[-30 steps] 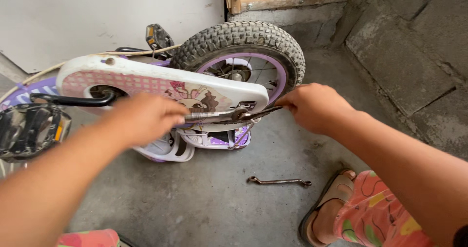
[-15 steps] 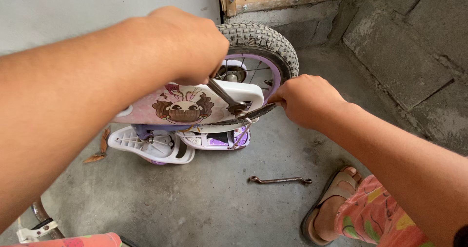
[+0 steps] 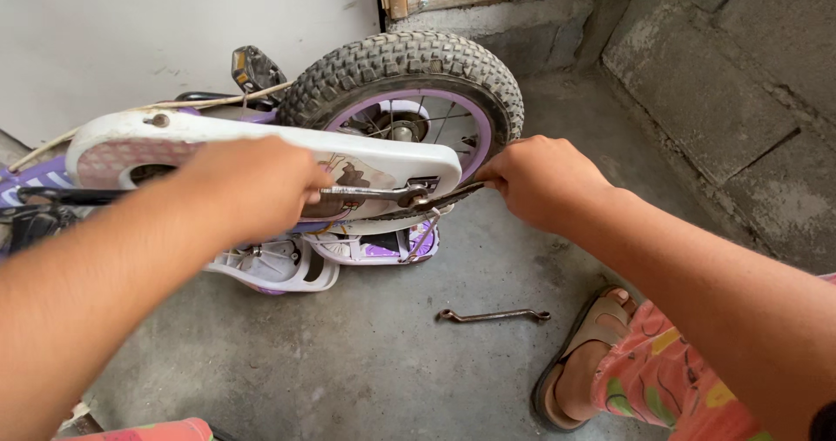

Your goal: The person uses two wrenches to tighten a bolt on the rear wheel axle of a child's bicycle. They repeatedly rotate the pedals to test the wheel's movement, then reposition the bike and continue tightening the axle bolt.

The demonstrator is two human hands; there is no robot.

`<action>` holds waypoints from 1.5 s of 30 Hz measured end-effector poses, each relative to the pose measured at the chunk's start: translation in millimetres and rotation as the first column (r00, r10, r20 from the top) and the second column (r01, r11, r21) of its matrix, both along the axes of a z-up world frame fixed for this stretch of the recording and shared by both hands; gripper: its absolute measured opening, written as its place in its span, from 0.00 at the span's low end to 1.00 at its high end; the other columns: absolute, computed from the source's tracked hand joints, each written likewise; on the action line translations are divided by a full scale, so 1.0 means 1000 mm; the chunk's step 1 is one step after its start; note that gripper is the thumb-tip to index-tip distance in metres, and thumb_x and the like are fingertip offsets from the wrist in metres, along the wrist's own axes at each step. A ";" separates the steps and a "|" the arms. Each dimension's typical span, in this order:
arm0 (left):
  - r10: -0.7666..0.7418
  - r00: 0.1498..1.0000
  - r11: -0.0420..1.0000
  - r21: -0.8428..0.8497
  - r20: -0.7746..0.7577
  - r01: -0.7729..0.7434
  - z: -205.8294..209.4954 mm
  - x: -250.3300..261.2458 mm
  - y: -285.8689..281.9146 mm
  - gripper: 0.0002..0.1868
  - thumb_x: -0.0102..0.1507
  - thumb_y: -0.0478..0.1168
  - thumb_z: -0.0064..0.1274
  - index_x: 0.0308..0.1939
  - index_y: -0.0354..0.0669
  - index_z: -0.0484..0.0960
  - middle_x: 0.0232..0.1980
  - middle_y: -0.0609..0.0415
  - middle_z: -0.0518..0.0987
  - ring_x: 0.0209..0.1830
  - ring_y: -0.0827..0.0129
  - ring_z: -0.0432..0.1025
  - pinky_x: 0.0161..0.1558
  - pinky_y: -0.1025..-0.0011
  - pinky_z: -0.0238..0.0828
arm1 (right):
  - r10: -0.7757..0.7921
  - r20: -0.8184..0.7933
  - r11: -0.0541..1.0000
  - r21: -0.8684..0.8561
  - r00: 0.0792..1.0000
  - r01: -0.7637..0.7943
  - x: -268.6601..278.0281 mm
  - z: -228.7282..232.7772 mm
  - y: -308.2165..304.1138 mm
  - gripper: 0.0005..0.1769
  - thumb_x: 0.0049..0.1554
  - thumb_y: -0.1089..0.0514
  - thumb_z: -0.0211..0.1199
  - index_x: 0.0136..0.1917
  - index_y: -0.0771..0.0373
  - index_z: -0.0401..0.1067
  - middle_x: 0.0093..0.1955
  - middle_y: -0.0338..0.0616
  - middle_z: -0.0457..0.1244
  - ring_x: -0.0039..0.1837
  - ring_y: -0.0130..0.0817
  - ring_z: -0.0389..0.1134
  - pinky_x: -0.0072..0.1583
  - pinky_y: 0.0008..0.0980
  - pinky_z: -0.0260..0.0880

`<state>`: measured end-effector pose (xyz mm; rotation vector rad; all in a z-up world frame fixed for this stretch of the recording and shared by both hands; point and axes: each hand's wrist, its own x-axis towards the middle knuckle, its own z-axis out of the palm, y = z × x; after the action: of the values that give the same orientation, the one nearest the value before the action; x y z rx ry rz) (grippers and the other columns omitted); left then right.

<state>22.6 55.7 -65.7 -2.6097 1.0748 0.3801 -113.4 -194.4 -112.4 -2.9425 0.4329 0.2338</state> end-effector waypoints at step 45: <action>0.138 0.971 0.936 -0.296 -0.196 -0.193 -0.099 -0.013 0.041 0.16 0.67 0.46 0.44 0.59 0.61 0.77 0.49 0.47 0.83 0.50 0.47 0.77 0.50 0.49 0.73 | 0.145 0.181 0.989 -0.055 0.973 -0.137 -0.005 -0.020 -0.009 0.19 0.55 0.62 0.58 0.56 0.46 0.81 0.52 0.43 0.70 0.57 0.49 0.69 0.58 0.45 0.69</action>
<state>9.6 96.8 -165.0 -3.0108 1.0431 0.5195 -118.3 -203.2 -132.6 -3.0029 0.2052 -0.0330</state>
